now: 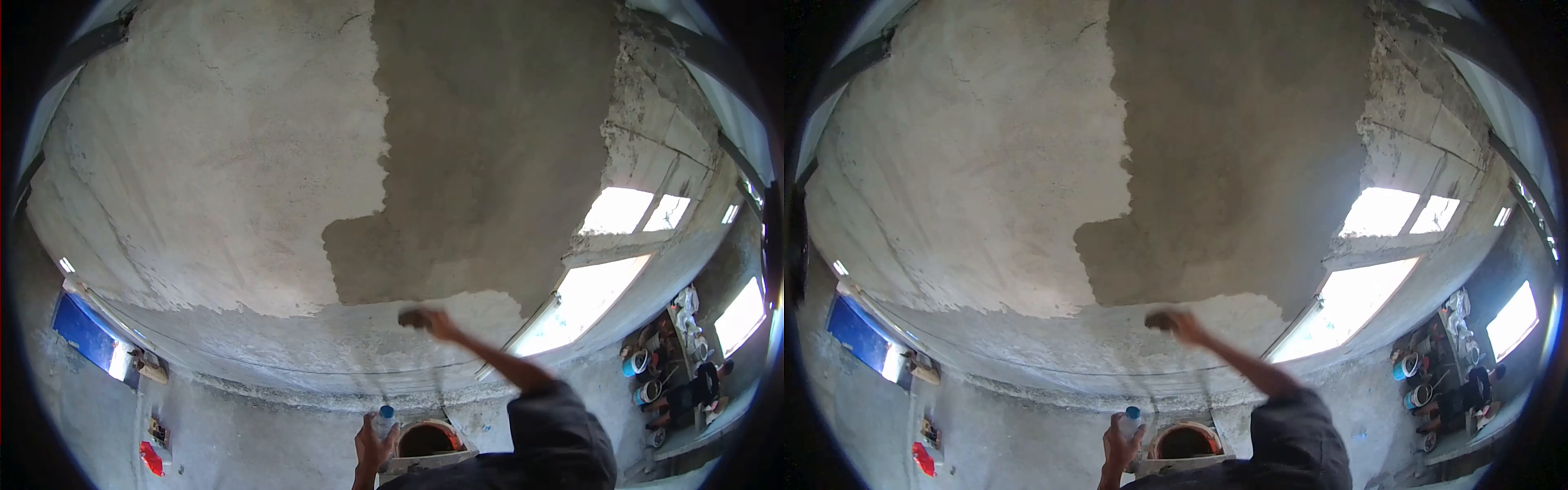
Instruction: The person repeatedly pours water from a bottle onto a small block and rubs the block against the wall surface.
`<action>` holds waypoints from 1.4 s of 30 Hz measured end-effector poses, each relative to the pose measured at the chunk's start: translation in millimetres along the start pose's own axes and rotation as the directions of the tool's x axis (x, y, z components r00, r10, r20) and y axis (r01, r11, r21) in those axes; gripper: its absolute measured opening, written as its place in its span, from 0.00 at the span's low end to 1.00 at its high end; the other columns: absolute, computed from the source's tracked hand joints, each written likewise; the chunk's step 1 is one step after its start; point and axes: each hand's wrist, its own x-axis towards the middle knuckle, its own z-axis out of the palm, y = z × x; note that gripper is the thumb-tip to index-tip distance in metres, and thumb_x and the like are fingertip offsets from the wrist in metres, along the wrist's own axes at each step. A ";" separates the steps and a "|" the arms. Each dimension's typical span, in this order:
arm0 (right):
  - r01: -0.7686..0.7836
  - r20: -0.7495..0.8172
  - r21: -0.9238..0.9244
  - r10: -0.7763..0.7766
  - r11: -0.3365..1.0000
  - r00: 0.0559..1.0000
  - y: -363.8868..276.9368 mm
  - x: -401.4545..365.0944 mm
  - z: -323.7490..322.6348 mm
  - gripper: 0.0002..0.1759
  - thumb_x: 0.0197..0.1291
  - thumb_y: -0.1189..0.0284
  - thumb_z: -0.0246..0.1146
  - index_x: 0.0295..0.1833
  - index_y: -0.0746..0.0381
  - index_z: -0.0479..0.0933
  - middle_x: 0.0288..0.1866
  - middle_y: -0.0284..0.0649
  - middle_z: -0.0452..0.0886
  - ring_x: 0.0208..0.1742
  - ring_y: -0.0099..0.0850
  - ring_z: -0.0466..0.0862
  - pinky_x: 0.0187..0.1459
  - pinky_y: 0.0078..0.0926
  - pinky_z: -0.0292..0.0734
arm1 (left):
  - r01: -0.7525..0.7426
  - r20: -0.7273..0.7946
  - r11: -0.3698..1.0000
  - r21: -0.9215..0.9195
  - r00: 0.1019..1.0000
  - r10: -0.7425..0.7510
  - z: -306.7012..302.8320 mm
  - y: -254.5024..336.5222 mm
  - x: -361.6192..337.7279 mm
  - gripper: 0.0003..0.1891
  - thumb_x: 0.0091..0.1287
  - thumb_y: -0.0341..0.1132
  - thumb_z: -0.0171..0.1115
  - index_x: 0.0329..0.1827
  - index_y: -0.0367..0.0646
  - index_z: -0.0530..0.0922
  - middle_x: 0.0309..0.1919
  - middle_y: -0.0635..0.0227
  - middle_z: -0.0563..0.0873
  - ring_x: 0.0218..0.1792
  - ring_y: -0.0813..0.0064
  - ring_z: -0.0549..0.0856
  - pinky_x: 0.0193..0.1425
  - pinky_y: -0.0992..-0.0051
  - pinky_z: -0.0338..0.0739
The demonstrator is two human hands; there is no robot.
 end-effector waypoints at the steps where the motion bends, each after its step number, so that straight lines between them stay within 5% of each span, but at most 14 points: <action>1: -0.138 -0.001 0.402 0.151 0.905 0.988 -32.9 -43.4 9.3 0.20 0.63 0.69 0.56 0.60 0.61 0.70 0.47 0.40 0.81 0.45 0.28 0.80 0.47 0.32 0.75 | -0.008 -0.007 1.000 -0.015 1.000 0.008 1.7 -1.3 -0.2 0.27 0.52 0.44 0.71 0.48 0.40 0.70 0.33 0.50 0.84 0.36 0.48 0.84 0.39 0.59 0.78; 2: -0.402 -0.029 0.431 0.458 0.808 0.888 -13.8 -86.8 56.4 0.18 0.61 0.72 0.57 0.57 0.64 0.72 0.44 0.41 0.81 0.41 0.29 0.81 0.42 0.29 0.77 | -0.012 -0.009 1.000 -0.029 1.000 0.011 3.6 -1.9 -1.5 0.27 0.52 0.45 0.71 0.48 0.40 0.69 0.32 0.49 0.83 0.36 0.47 0.83 0.39 0.59 0.78; 3: -0.407 0.196 0.905 0.724 0.127 0.661 -25.6 -127.3 79.7 0.16 0.62 0.74 0.54 0.55 0.67 0.72 0.45 0.46 0.80 0.43 0.33 0.82 0.44 0.31 0.78 | -0.005 -0.012 1.000 -0.026 1.000 0.004 5.5 -2.8 -2.7 0.28 0.52 0.45 0.71 0.48 0.39 0.69 0.32 0.48 0.83 0.36 0.46 0.83 0.38 0.59 0.78; 4: -0.332 0.337 0.917 0.874 -0.220 0.351 -48.6 -161.7 78.9 0.15 0.62 0.76 0.53 0.54 0.68 0.72 0.44 0.49 0.79 0.44 0.39 0.82 0.47 0.36 0.79 | 0.011 -0.002 1.000 -0.023 1.000 -0.011 8.5 -2.6 -1.8 0.28 0.52 0.45 0.71 0.48 0.39 0.69 0.32 0.48 0.83 0.36 0.46 0.83 0.38 0.59 0.78; 6: -0.270 0.615 0.789 0.710 -0.553 0.343 -7.2 -257.2 121.5 0.14 0.65 0.76 0.44 0.50 0.68 0.72 0.48 0.51 0.78 0.48 0.44 0.81 0.52 0.46 0.77 | -0.058 0.020 0.998 0.026 0.998 0.058 11.1 -4.0 -7.2 0.28 0.53 0.46 0.71 0.49 0.39 0.68 0.31 0.48 0.83 0.35 0.45 0.83 0.37 0.59 0.78; 10: -0.237 0.483 0.862 0.868 -0.448 0.117 -47.8 -341.0 105.1 0.08 0.62 0.76 0.49 0.44 0.66 0.71 0.44 0.47 0.77 0.41 0.39 0.81 0.46 0.41 0.80 | -0.152 0.113 0.988 0.041 0.983 0.147 14.6 3.8 -5.3 0.28 0.54 0.47 0.70 0.49 0.39 0.69 0.32 0.48 0.83 0.34 0.46 0.83 0.35 0.59 0.78; 12: -0.127 0.458 0.889 0.857 -0.440 0.236 -33.4 -377.4 102.9 0.09 0.62 0.73 0.54 0.46 0.64 0.71 0.43 0.45 0.76 0.40 0.37 0.80 0.44 0.39 0.82 | -0.213 0.143 0.976 -0.032 0.966 0.216 15.4 16.1 -5.0 0.28 0.55 0.48 0.69 0.50 0.40 0.69 0.33 0.49 0.83 0.35 0.47 0.83 0.36 0.60 0.78; 13: -0.191 0.412 0.901 0.907 -0.390 0.088 -44.7 -368.1 94.3 0.09 0.61 0.71 0.56 0.46 0.61 0.72 0.44 0.42 0.77 0.43 0.36 0.79 0.43 0.38 0.82 | -0.232 0.169 0.973 -0.016 0.958 0.231 15.5 21.3 -4.8 0.28 0.55 0.48 0.69 0.51 0.41 0.69 0.34 0.49 0.83 0.36 0.48 0.83 0.38 0.60 0.79; 16: -0.127 0.276 0.960 0.914 -0.249 0.297 -62.2 -339.0 53.0 0.12 0.59 0.73 0.60 0.49 0.57 0.73 0.42 0.35 0.79 0.45 0.29 0.80 0.46 0.32 0.79 | -0.201 0.284 0.980 0.006 0.940 0.191 16.7 35.1 -4.6 0.29 0.55 0.48 0.70 0.53 0.43 0.68 0.40 0.51 0.83 0.41 0.49 0.83 0.42 0.62 0.79; 17: -0.194 0.279 0.950 0.943 -0.244 0.182 -90.4 -311.2 20.7 0.14 0.58 0.73 0.61 0.50 0.57 0.73 0.44 0.35 0.79 0.46 0.30 0.80 0.44 0.31 0.78 | -0.201 0.281 0.980 -0.006 0.940 0.194 14.8 39.1 -8.6 0.29 0.55 0.47 0.69 0.53 0.43 0.68 0.41 0.52 0.83 0.42 0.50 0.83 0.43 0.62 0.79; 22: -0.123 0.065 0.992 0.894 -0.011 0.443 -136.9 -247.8 -38.7 0.16 0.55 0.81 0.62 0.51 0.63 0.73 0.45 0.38 0.80 0.44 0.32 0.82 0.42 0.30 0.80 | -0.192 0.287 0.981 -0.024 0.939 0.191 9.7 65.4 -4.2 0.27 0.55 0.46 0.69 0.52 0.43 0.68 0.43 0.54 0.82 0.44 0.52 0.83 0.45 0.62 0.79; 34: -0.079 0.172 0.985 0.825 -0.154 0.538 -162.0 -219.4 -39.3 0.12 0.60 0.76 0.60 0.48 0.67 0.74 0.44 0.40 0.80 0.44 0.32 0.81 0.45 0.28 0.80 | -0.139 0.386 0.990 0.015 0.914 0.122 -0.5 81.6 -6.6 0.29 0.55 0.45 0.70 0.54 0.44 0.67 0.45 0.55 0.82 0.46 0.54 0.83 0.48 0.63 0.78; 40: -0.079 0.302 0.949 0.802 -0.306 0.516 -161.9 -220.7 -26.9 0.15 0.65 0.68 0.51 0.49 0.67 0.73 0.46 0.44 0.78 0.49 0.36 0.79 0.47 0.35 0.79 | -0.127 0.499 0.991 0.032 0.862 0.094 -1.1 87.1 -10.5 0.29 0.54 0.45 0.70 0.56 0.46 0.67 0.44 0.54 0.83 0.46 0.53 0.83 0.48 0.62 0.77; 42: -0.145 0.355 0.935 0.855 -0.324 0.379 -166.3 -221.1 -27.1 0.16 0.62 0.67 0.55 0.51 0.66 0.73 0.48 0.42 0.77 0.47 0.36 0.79 0.45 0.35 0.80 | -0.181 0.441 0.983 0.015 0.884 0.156 1.0 85.4 -11.3 0.29 0.55 0.45 0.70 0.56 0.46 0.67 0.44 0.54 0.83 0.45 0.53 0.83 0.49 0.62 0.77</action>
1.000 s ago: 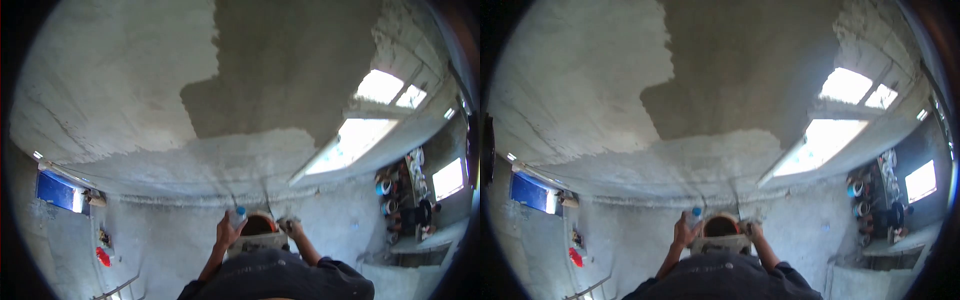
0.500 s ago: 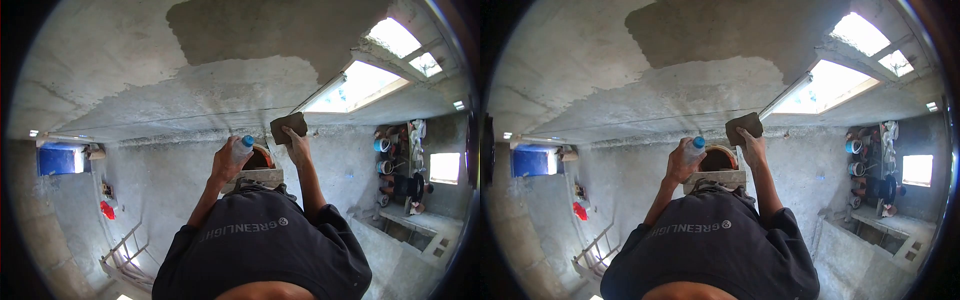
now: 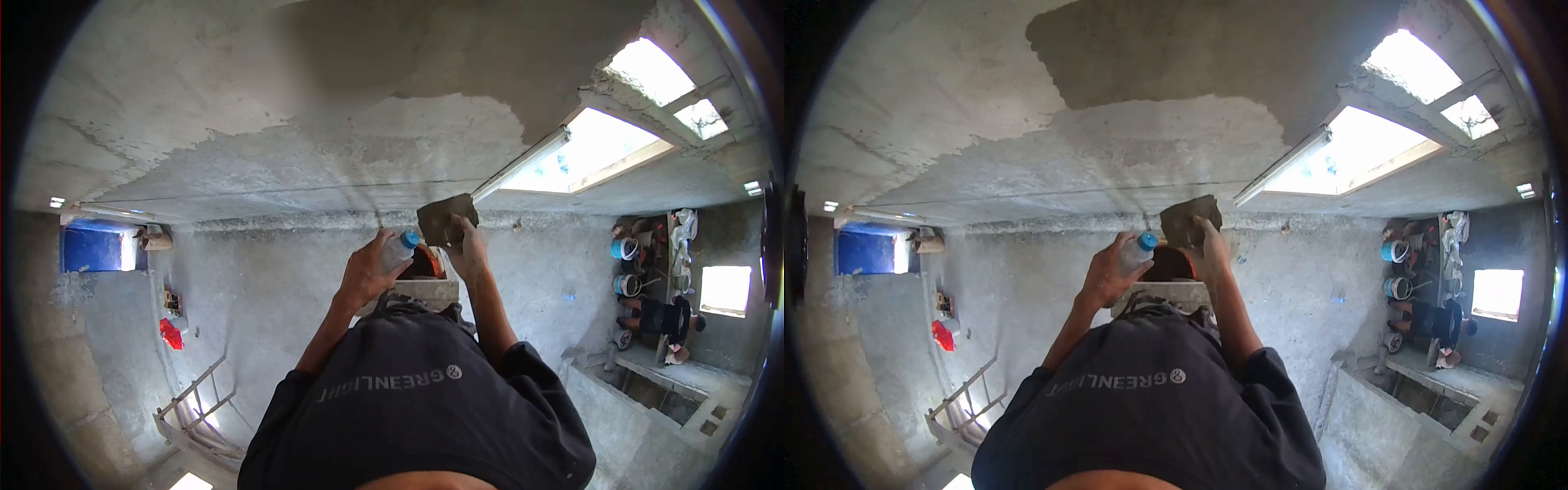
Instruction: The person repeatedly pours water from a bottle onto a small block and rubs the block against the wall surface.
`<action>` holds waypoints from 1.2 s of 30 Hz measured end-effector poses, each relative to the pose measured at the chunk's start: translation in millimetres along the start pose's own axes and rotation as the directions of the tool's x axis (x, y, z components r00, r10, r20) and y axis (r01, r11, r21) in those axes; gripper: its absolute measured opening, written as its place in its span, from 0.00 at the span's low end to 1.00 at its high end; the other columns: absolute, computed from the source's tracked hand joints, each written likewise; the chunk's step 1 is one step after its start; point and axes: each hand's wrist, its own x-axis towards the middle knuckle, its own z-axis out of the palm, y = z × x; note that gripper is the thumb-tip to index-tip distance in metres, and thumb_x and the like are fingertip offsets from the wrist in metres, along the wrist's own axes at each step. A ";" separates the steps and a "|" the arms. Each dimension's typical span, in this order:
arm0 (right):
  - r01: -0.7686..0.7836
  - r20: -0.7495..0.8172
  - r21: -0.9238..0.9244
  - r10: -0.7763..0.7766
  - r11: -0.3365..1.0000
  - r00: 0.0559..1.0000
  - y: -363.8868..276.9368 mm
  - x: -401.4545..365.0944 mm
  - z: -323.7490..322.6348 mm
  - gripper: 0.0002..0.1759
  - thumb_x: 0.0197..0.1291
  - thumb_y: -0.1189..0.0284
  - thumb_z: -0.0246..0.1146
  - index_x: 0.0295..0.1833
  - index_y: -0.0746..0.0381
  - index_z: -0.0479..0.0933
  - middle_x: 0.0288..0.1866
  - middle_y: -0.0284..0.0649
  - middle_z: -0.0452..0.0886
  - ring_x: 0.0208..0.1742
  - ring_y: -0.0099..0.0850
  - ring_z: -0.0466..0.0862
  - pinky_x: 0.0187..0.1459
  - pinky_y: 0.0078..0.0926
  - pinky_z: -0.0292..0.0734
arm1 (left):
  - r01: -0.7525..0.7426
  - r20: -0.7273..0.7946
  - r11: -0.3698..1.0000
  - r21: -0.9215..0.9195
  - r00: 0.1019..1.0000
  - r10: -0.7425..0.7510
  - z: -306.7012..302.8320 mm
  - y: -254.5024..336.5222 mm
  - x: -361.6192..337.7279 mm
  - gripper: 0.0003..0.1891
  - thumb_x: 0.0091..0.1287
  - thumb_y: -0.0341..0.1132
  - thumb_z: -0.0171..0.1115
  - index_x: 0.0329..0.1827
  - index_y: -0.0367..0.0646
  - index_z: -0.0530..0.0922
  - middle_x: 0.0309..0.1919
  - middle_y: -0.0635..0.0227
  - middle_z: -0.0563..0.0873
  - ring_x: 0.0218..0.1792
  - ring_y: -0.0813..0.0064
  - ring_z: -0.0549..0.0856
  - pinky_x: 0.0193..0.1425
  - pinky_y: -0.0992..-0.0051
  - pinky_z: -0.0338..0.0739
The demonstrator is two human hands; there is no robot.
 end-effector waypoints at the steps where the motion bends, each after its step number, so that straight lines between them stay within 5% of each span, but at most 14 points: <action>1: 0.033 -0.002 -0.020 -0.033 0.999 0.999 -1.7 -2.6 5.0 0.16 0.61 0.68 0.55 0.51 0.65 0.73 0.48 0.43 0.77 0.46 0.36 0.80 0.44 0.34 0.80 | 0.020 0.002 1.000 0.009 1.000 -0.020 -0.2 0.6 0.2 0.29 0.55 0.46 0.69 0.56 0.46 0.67 0.44 0.54 0.83 0.46 0.53 0.83 0.49 0.61 0.77; 5: 0.081 0.008 -0.074 -0.081 0.994 0.997 6.9 -6.3 -7.6 0.14 0.60 0.73 0.58 0.50 0.66 0.74 0.47 0.42 0.79 0.43 0.34 0.81 0.42 0.31 0.81 | 0.100 0.017 0.995 -0.001 0.995 -0.100 -1.6 -0.6 -2.1 0.30 0.55 0.47 0.69 0.56 0.45 0.67 0.44 0.53 0.83 0.46 0.53 0.83 0.50 0.61 0.77; 10: 0.049 0.053 -0.153 -0.041 0.987 0.998 1.0 -12.6 -11.3 0.10 0.58 0.75 0.63 0.46 0.64 0.76 0.42 0.40 0.81 0.40 0.29 0.81 0.41 0.28 0.77 | 0.023 0.087 0.998 0.062 0.996 -0.029 -1.5 -5.9 1.8 0.29 0.53 0.45 0.70 0.54 0.43 0.67 0.42 0.51 0.83 0.45 0.50 0.82 0.47 0.61 0.77; 12: 0.168 0.084 -0.407 -0.146 0.898 0.986 5.6 -3.6 -23.1 0.10 0.57 0.76 0.63 0.45 0.68 0.77 0.41 0.41 0.82 0.41 0.29 0.82 0.41 0.25 0.80 | 0.035 0.130 0.995 0.089 0.990 -0.047 -2.3 -7.1 4.6 0.30 0.53 0.47 0.70 0.54 0.43 0.68 0.41 0.50 0.83 0.45 0.50 0.82 0.47 0.60 0.77; 16: 0.229 0.156 -0.365 -0.183 0.902 0.971 4.8 -5.1 -22.8 0.12 0.55 0.78 0.63 0.45 0.70 0.77 0.41 0.41 0.82 0.40 0.28 0.82 0.44 0.27 0.79 | 0.013 0.253 0.971 0.239 0.964 -0.075 -11.0 -8.0 17.2 0.30 0.53 0.49 0.69 0.54 0.45 0.68 0.38 0.48 0.83 0.43 0.48 0.82 0.46 0.59 0.76; 22: 0.260 0.166 -0.390 -0.210 0.883 0.964 7.2 -2.4 -17.3 0.13 0.56 0.76 0.63 0.46 0.70 0.77 0.41 0.41 0.82 0.41 0.29 0.82 0.44 0.28 0.79 | -0.082 0.286 0.969 0.232 0.958 0.012 -22.7 -3.1 33.5 0.33 0.51 0.47 0.69 0.56 0.40 0.67 0.33 0.47 0.83 0.39 0.50 0.83 0.46 0.59 0.77; 26: 0.194 0.203 -0.282 -0.139 0.940 0.969 8.0 0.9 -5.0 0.14 0.59 0.72 0.59 0.48 0.70 0.75 0.43 0.43 0.81 0.43 0.31 0.82 0.46 0.30 0.79 | -0.168 0.333 0.953 0.253 0.940 0.077 -21.1 -11.4 52.2 0.34 0.50 0.46 0.69 0.57 0.39 0.67 0.34 0.46 0.83 0.40 0.49 0.83 0.46 0.58 0.77; 28: -0.068 0.163 0.004 0.066 0.998 0.984 3.7 11.4 -0.1 0.15 0.66 0.69 0.52 0.51 0.69 0.71 0.49 0.46 0.76 0.50 0.36 0.79 0.51 0.37 0.78 | -0.206 0.359 0.922 0.328 0.930 0.080 -23.8 -8.4 68.0 0.33 0.49 0.45 0.69 0.56 0.39 0.67 0.36 0.46 0.83 0.41 0.48 0.82 0.46 0.57 0.77; 36: 0.200 0.250 0.146 -0.232 0.969 0.940 -17.5 75.0 2.6 0.18 0.67 0.70 0.42 0.53 0.73 0.68 0.50 0.52 0.74 0.52 0.45 0.77 0.57 0.47 0.75 | -0.357 0.370 0.805 0.474 0.910 0.187 -25.2 23.3 137.4 0.31 0.52 0.41 0.67 0.58 0.42 0.67 0.38 0.49 0.83 0.42 0.50 0.82 0.46 0.59 0.77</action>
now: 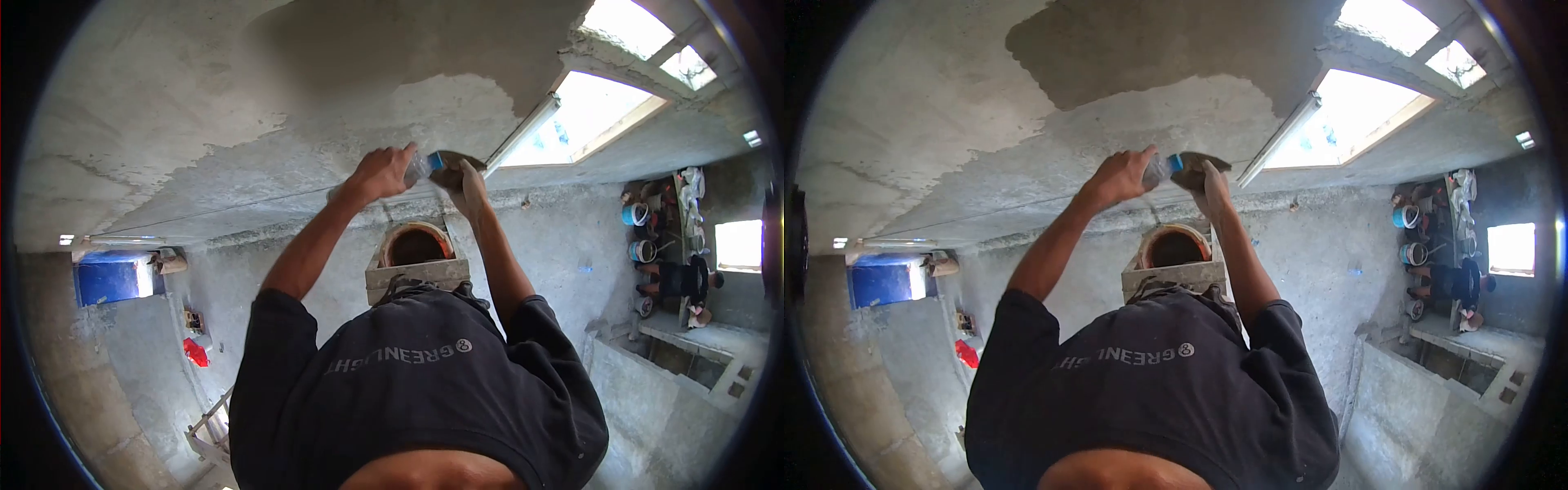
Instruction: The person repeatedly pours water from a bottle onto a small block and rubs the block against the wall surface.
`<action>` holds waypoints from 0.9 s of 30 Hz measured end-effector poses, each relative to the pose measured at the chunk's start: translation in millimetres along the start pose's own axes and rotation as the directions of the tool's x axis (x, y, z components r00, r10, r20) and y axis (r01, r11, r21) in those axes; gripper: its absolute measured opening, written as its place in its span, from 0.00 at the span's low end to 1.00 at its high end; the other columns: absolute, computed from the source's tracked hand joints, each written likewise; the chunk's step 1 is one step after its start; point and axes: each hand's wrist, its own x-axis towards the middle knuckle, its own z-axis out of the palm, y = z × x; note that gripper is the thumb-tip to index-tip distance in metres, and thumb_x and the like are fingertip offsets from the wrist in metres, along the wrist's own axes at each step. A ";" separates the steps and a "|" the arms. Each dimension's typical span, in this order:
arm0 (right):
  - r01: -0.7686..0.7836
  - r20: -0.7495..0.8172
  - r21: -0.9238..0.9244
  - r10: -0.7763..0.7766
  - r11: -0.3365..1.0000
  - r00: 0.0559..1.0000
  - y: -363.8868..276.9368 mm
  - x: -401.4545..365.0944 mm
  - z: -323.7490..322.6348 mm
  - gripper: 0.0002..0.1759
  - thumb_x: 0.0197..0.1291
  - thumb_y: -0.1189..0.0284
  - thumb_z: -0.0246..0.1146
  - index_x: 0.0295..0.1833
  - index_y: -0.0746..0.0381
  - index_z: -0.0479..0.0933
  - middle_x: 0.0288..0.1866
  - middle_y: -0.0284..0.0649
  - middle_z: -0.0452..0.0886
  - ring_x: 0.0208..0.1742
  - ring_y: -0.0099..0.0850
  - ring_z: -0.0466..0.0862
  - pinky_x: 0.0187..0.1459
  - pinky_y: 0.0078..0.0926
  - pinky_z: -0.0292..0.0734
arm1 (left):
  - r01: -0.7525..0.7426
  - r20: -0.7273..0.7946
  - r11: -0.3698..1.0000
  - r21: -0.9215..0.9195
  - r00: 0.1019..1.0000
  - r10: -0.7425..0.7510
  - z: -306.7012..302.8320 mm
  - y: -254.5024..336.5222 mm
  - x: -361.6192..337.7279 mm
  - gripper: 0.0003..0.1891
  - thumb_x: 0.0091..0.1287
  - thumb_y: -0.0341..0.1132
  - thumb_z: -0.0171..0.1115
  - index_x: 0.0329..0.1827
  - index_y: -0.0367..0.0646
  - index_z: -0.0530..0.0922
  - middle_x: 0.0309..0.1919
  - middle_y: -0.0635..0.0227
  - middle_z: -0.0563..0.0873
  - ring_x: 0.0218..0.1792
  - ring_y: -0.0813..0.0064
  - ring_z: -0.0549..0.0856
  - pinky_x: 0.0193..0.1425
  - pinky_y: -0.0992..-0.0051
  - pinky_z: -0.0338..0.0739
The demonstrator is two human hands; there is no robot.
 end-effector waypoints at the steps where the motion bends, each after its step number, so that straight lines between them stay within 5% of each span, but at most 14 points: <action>1: 0.041 -0.016 -0.066 -0.042 0.997 0.999 -4.2 5.1 -1.0 0.18 0.66 0.73 0.42 0.54 0.74 0.67 0.51 0.52 0.74 0.53 0.46 0.77 0.58 0.47 0.74 | -0.027 -0.005 0.997 0.071 1.000 0.028 -1.1 1.9 8.5 0.29 0.51 0.38 0.66 0.57 0.41 0.68 0.36 0.48 0.83 0.42 0.50 0.83 0.46 0.59 0.77; 14: 0.178 -0.047 0.132 -0.173 0.975 0.984 -45.6 12.1 -29.9 0.18 0.61 0.79 0.43 0.57 0.73 0.64 0.53 0.53 0.71 0.53 0.49 0.76 0.54 0.56 0.75 | -0.302 0.031 0.888 0.348 0.950 0.311 6.1 34.8 102.6 0.21 0.50 0.28 0.59 0.50 0.41 0.71 0.32 0.53 0.84 0.38 0.53 0.84 0.38 0.59 0.79; 23: 0.285 -0.001 0.314 -0.300 0.906 0.954 -81.7 -7.0 -39.8 0.20 0.57 0.80 0.49 0.57 0.71 0.67 0.55 0.53 0.73 0.57 0.46 0.75 0.62 0.49 0.71 | -0.307 -0.071 0.952 0.004 0.949 0.306 -4.6 59.6 108.9 0.24 0.53 0.38 0.66 0.52 0.42 0.70 0.38 0.51 0.83 0.41 0.51 0.83 0.45 0.58 0.78; 27: 0.265 -0.070 0.397 -0.259 0.879 0.963 -97.3 -17.2 -60.9 0.20 0.55 0.83 0.53 0.55 0.76 0.67 0.53 0.54 0.75 0.57 0.45 0.76 0.64 0.42 0.69 | -0.310 -0.296 0.936 -0.166 0.921 0.253 -6.7 49.7 93.0 0.27 0.55 0.44 0.67 0.53 0.40 0.69 0.38 0.49 0.83 0.41 0.50 0.83 0.45 0.59 0.78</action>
